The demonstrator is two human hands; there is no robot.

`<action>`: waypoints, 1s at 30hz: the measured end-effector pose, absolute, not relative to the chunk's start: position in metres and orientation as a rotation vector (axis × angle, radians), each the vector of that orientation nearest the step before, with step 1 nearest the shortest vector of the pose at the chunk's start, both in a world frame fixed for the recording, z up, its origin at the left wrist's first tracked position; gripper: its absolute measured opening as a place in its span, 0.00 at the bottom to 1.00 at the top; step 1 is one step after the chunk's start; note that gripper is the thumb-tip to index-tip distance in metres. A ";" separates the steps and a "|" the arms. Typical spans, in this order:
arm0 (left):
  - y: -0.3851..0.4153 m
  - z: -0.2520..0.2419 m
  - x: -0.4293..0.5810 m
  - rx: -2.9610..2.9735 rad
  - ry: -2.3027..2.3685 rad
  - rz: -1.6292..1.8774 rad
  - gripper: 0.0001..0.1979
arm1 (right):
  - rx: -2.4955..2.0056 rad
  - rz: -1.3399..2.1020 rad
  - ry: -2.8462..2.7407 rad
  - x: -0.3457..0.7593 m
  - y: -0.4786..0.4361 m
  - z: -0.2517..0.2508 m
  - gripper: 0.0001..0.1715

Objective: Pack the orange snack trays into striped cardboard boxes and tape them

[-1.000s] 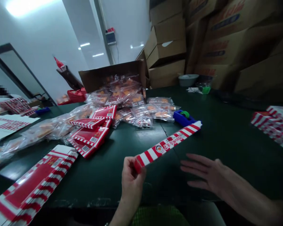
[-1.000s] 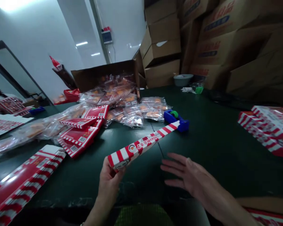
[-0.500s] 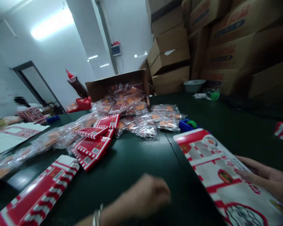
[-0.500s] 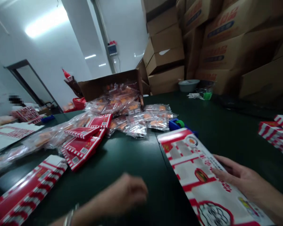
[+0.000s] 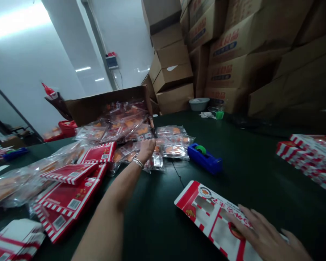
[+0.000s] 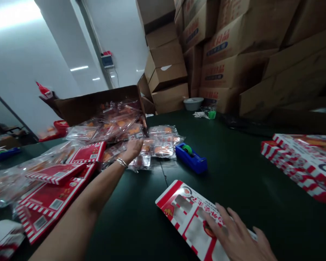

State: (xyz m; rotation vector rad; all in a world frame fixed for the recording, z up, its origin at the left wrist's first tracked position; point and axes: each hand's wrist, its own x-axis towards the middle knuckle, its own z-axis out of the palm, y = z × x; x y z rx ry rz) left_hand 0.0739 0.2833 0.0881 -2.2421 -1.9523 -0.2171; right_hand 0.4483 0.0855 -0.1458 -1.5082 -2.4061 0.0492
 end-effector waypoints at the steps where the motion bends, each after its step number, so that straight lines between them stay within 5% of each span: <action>1: 0.268 0.096 0.068 -2.244 -1.903 -0.193 0.13 | -1.508 0.049 -2.404 0.446 0.083 -0.137 0.69; 4: 0.190 0.097 0.043 -2.279 -1.787 -0.128 0.15 | -1.562 0.161 -2.384 0.438 0.077 -0.092 0.70; 7: 0.087 0.068 0.015 -2.356 -1.769 -0.031 0.19 | -1.570 0.309 -2.420 0.438 0.075 -0.055 0.60; 11: -0.005 0.036 0.000 -2.598 -1.828 0.246 0.23 | -1.470 0.312 -2.555 0.445 0.079 -0.051 0.58; 15: 0.018 0.052 0.002 -2.805 -1.981 0.024 0.21 | -1.465 0.206 -2.688 0.454 0.089 -0.058 0.63; 19: 0.076 0.061 0.000 -2.824 -2.262 -0.141 0.32 | -1.621 0.355 -2.723 0.448 0.089 -0.036 0.60; 22: 0.083 0.045 -0.006 -2.900 -2.345 -0.120 0.26 | -1.535 0.523 -2.734 0.441 0.079 -0.013 0.59; 30: 0.022 0.023 0.008 -2.572 -3.156 -1.457 0.16 | -0.899 0.330 -2.783 0.429 0.057 -0.016 0.56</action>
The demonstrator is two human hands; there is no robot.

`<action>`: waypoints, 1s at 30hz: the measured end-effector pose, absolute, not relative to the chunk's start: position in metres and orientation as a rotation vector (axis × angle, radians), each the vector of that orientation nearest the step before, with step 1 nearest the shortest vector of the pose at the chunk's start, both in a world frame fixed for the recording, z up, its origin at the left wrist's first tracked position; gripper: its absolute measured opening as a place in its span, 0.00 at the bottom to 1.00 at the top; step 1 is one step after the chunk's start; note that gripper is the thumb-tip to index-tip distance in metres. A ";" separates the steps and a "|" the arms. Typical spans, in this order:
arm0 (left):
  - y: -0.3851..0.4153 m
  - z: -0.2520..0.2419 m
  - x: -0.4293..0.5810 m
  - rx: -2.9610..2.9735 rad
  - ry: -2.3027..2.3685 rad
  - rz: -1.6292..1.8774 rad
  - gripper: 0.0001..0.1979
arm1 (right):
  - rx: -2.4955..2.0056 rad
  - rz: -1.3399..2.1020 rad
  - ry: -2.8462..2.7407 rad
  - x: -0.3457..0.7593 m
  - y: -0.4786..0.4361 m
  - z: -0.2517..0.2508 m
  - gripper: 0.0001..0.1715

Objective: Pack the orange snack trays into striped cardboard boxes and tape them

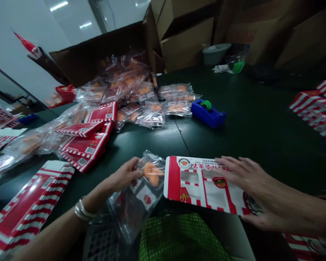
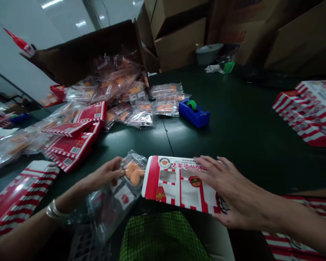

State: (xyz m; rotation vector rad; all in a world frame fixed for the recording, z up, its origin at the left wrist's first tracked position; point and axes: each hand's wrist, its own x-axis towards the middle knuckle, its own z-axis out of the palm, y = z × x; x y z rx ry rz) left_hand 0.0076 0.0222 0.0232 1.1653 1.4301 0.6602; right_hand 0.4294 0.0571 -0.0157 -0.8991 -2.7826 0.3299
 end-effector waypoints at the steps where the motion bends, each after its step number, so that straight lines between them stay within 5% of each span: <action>1: 0.017 0.022 0.014 1.088 1.360 0.702 0.17 | -0.860 0.294 -2.779 0.427 0.058 -0.020 0.57; 5: 0.010 0.018 0.024 0.869 1.169 0.787 0.17 | -0.776 0.233 -2.786 0.417 0.062 -0.030 0.62; 13: 0.046 0.030 0.036 1.380 0.921 0.294 0.19 | -0.835 0.305 -2.762 0.403 0.059 -0.037 0.56; 19: 0.078 0.025 0.041 1.489 1.187 0.352 0.18 | -0.896 0.308 -2.759 0.398 0.070 -0.038 0.58; 24: 0.033 0.036 -0.024 1.621 1.950 0.538 0.22 | -0.937 0.399 -2.776 0.401 0.071 -0.036 0.61; 30: -0.010 0.018 -0.010 1.179 1.407 0.579 0.18 | -0.798 0.451 -2.761 0.392 0.065 -0.034 0.64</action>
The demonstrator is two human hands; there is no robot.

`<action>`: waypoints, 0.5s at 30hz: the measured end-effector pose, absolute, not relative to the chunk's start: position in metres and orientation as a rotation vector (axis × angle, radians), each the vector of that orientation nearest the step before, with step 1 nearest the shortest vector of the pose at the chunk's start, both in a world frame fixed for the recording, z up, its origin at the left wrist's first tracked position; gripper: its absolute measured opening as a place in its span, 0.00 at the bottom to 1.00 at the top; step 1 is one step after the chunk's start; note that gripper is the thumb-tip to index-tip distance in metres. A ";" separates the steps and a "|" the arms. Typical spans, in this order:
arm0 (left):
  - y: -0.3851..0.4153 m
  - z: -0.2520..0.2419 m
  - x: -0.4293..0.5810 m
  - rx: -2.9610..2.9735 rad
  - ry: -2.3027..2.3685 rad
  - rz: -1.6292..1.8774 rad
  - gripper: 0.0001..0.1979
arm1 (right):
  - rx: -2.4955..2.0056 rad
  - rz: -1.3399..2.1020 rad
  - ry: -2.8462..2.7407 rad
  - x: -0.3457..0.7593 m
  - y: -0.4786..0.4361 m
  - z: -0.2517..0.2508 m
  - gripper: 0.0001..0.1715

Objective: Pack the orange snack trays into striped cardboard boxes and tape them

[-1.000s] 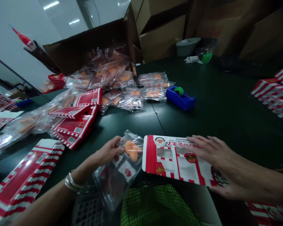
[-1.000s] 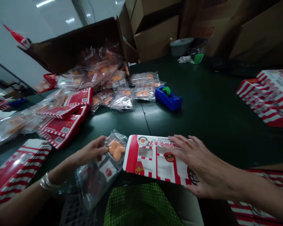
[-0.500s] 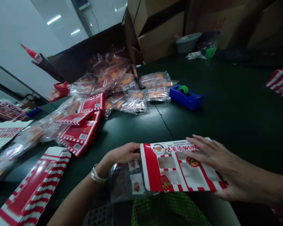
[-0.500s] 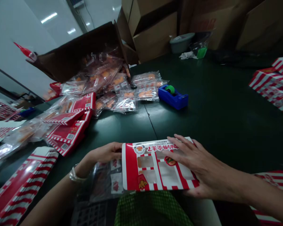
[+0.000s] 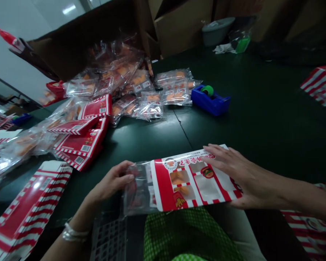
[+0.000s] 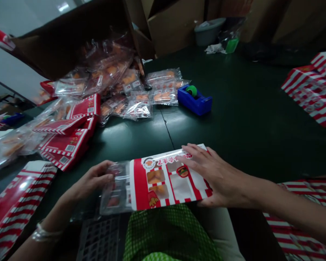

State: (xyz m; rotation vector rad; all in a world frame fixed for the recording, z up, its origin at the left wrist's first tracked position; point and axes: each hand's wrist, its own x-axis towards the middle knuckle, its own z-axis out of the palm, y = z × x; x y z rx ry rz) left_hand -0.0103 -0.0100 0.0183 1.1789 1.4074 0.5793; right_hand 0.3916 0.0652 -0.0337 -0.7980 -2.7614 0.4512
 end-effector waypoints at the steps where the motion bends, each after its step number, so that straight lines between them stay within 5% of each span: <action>1: -0.006 0.014 0.001 1.140 1.350 0.629 0.16 | -0.780 0.465 -2.760 0.387 0.064 -0.033 0.64; 8: 0.007 0.002 0.020 0.701 1.281 0.872 0.30 | -0.795 0.439 -2.700 0.372 0.063 -0.039 0.67; 15: -0.007 0.011 0.058 0.662 1.193 0.883 0.12 | -0.717 0.458 -2.699 0.353 0.064 -0.039 0.63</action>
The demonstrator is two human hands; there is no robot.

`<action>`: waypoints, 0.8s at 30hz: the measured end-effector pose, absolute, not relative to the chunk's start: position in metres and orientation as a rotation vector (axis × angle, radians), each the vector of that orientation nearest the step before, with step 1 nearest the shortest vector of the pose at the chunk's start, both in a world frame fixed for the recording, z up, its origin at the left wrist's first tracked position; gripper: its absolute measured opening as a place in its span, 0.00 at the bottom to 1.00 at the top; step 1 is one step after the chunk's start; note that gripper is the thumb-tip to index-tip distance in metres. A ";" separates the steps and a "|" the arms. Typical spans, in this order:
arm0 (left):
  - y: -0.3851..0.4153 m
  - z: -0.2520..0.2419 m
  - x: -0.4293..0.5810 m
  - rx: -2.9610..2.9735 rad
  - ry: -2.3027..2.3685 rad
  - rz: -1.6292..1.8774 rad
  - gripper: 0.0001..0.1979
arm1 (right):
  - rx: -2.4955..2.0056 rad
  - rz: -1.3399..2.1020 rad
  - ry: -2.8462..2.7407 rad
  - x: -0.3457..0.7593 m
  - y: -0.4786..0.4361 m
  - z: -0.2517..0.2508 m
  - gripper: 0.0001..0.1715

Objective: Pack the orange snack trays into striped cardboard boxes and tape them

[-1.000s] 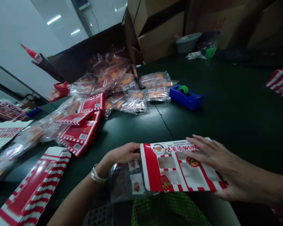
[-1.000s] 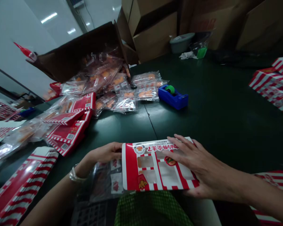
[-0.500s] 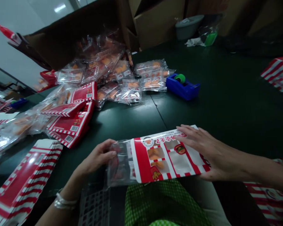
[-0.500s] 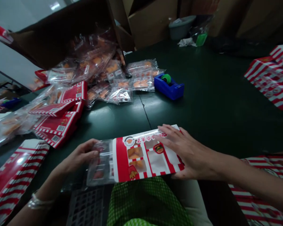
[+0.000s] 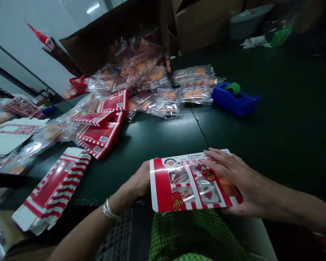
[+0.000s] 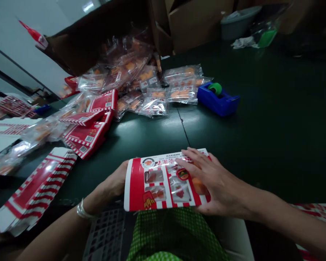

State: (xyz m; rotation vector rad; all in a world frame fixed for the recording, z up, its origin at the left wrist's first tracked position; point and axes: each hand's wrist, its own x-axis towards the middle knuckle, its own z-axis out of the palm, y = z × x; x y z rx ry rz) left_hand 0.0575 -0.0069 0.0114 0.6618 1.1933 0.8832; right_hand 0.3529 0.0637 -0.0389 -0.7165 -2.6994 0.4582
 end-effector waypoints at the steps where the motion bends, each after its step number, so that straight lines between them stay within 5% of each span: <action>1: -0.005 0.015 0.063 0.663 1.188 0.897 0.11 | -0.708 0.453 -2.713 0.349 0.065 -0.037 0.62; 9: 0.011 0.060 0.071 0.611 1.279 1.068 0.17 | -0.872 -0.118 -2.452 0.314 0.045 -0.014 0.45; 13: 0.017 0.093 0.081 0.726 1.038 1.183 0.13 | -0.888 -0.061 -2.414 0.298 0.051 0.010 0.38; 16: 0.014 0.121 0.077 0.856 0.971 1.267 0.11 | -0.870 0.356 -2.232 0.304 0.062 0.038 0.30; 19: 0.000 0.120 0.065 1.027 0.977 1.574 0.15 | -0.912 1.157 -1.893 0.321 0.058 0.055 0.23; 22: -0.017 0.073 0.067 0.953 0.945 1.519 0.31 | -0.760 1.996 -1.461 0.331 0.031 0.039 0.27; 24: -0.030 0.031 0.080 0.768 0.929 1.350 0.35 | -0.689 2.202 -1.248 0.329 0.010 0.012 0.32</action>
